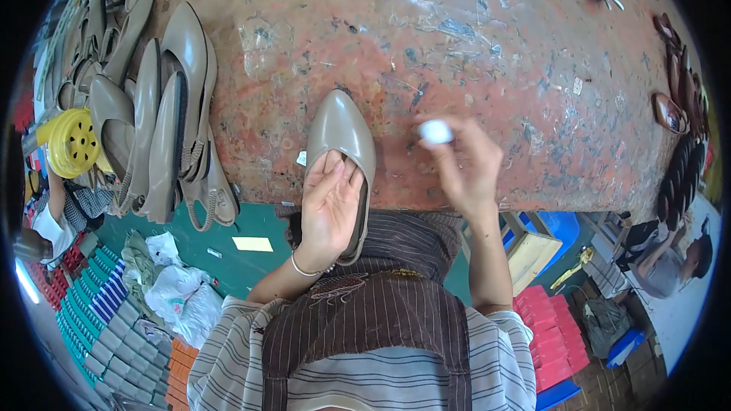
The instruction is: Applying adhesive and attaching metal buckles to the front of women's shoes.
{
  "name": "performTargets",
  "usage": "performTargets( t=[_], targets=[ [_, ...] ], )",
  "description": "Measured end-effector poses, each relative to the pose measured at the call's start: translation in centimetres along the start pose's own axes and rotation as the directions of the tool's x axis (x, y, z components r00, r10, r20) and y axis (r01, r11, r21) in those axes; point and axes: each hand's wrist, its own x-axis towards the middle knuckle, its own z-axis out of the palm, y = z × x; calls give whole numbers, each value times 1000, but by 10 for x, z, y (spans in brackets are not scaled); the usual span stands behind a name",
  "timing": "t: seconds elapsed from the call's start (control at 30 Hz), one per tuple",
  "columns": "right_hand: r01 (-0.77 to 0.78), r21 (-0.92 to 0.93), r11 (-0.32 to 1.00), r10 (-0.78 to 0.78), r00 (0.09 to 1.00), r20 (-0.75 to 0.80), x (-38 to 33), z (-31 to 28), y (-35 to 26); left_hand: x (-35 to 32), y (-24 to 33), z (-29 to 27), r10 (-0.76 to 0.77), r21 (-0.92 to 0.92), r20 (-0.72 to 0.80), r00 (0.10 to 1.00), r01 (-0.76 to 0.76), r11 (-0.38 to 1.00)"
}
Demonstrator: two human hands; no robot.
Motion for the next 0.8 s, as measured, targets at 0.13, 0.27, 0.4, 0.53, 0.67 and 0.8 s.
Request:
performTargets(
  t=[0.13, 0.27, 0.4, 0.53, 0.67, 0.8],
  targets=[
    [237, -181, 955, -208, 964, 168, 6, 18, -8, 0, 0, 6, -2, 5, -39, 999, 2, 1000],
    [334, -270, 903, -266, 929, 258, 10, 23, -11, 1, -3, 3, 35, 8, -23, 999, -35, 999],
    [366, -308, 878, -283, 917, 281, 12, 26, -16, -1, -4, 3, 36, 20, -68, 997, -35, 999],
    [386, -359, 850, -280, 908, 311, 15, 27, -21, 0, -6, -5, 58, 5, 7, 998, -58, 998],
    [392, -384, 836, -273, 904, 329, 16, 28, -25, -1, -6, -3, 53, 10, -4, 999, -53, 999],
    [398, -396, 828, -264, 899, 350, 18, 28, -29, -1, -4, 3, 39, 31, -58, 998, -37, 999]
  ],
)
